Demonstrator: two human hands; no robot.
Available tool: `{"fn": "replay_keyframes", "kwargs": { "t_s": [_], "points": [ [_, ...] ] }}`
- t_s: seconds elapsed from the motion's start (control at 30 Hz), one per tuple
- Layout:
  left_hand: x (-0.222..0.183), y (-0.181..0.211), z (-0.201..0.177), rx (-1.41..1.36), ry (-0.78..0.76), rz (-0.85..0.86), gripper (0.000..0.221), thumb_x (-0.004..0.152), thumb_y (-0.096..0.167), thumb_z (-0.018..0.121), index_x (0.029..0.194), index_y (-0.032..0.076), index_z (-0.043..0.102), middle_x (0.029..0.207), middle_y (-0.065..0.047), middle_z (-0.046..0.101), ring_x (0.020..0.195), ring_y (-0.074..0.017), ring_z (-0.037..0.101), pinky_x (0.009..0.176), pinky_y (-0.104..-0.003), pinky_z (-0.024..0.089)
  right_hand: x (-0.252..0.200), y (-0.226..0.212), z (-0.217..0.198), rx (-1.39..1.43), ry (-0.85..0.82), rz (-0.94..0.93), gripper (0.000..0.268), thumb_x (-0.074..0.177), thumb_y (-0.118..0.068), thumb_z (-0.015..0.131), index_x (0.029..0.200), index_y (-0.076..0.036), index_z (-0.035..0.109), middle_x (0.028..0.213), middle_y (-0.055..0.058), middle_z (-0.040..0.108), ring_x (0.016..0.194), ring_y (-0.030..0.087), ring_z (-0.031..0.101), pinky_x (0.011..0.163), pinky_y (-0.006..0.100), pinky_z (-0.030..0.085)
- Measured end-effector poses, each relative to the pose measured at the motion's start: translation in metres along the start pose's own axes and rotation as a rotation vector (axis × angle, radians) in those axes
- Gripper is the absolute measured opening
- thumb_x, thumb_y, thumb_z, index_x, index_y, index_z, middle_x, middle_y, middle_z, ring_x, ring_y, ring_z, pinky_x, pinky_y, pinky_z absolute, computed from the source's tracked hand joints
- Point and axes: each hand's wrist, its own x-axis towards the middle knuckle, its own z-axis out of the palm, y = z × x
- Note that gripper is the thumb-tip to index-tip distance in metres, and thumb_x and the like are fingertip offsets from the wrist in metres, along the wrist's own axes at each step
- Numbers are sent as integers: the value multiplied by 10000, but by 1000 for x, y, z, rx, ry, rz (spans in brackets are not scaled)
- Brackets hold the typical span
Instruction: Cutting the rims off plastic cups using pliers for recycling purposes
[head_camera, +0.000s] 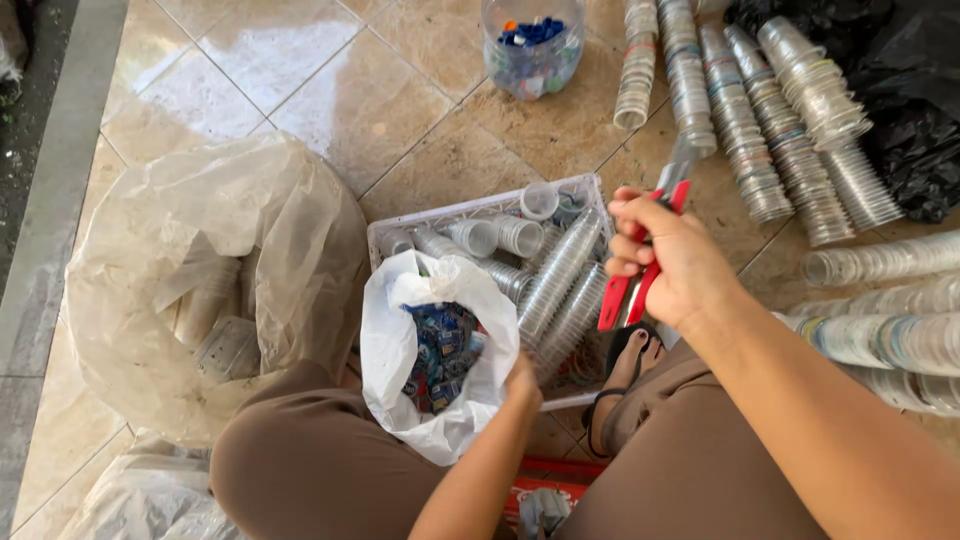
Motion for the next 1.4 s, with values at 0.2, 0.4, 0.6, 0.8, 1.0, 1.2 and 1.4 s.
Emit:
{"fn": "replay_keyframes", "kwargs": {
  "t_s": [0.2, 0.4, 0.6, 0.8, 1.0, 1.2, 1.4],
  "points": [
    [74, -21, -42, -122, 373, -167, 484, 1007, 357, 453, 1350, 21, 514, 1222, -145, 594, 993, -268, 574, 833, -348, 463, -34, 9, 41, -29, -68, 150, 165, 842, -43, 727, 999, -89, 704, 596, -23, 388, 409, 30, 309, 409, 218, 291],
    [8, 12, -26, -29, 234, -54, 621, 1008, 473, 498, 1461, 52, 441, 1424, -131, 456, 1244, -264, 413, 1036, -384, 283, -31, 22, 52, -113, -117, 137, 233, 807, -10, 754, 1031, -57, 712, 574, -5, 416, 391, 42, 347, 390, 227, 323],
    [-52, 26, -9, 68, 76, 45, 777, 1009, 589, 543, 1571, 82, 369, 1626, -117, 317, 1494, -259, 251, 1239, -420, 103, -30, 28, 56, -153, -124, 146, 219, 826, -4, 720, 1041, -37, 701, 584, 8, 418, 403, 50, 362, 394, 235, 334],
    [-29, 1, 22, -174, 209, 37, 691, 720, 669, 879, 1193, 187, 730, 1259, -21, 719, 1204, -198, 634, 1068, -341, 465, -19, 29, 48, -159, -96, 123, 208, 818, -11, 729, 1021, -44, 701, 575, 14, 429, 402, 64, 378, 384, 245, 348],
    [0, -30, 43, -434, 286, 45, 481, 667, 364, 994, 925, 76, 708, 859, -93, 718, 820, -237, 697, 657, -421, 574, -20, 23, 43, -204, -94, 64, 200, 835, -32, 717, 1033, -51, 696, 604, 15, 430, 424, 62, 389, 398, 243, 359],
    [-194, 58, 38, -640, 62, 80, 138, 878, 126, 749, 928, 79, 630, 721, -45, 604, 606, -112, 531, 513, -216, 345, -14, 15, 24, -73, -329, 119, 107, 896, -11, 638, 1001, -32, 628, 684, 46, 523, 504, 97, 383, 471, 274, 329],
    [-363, 167, -23, -672, -174, 26, 104, 998, 151, 586, 1068, 73, 587, 944, -96, 569, 872, -180, 468, 831, -364, 331, -17, 1, 19, -169, -370, 84, 130, 905, -27, 653, 1034, -35, 635, 641, 32, 515, 471, 79, 384, 456, 257, 326]
  ]
}}
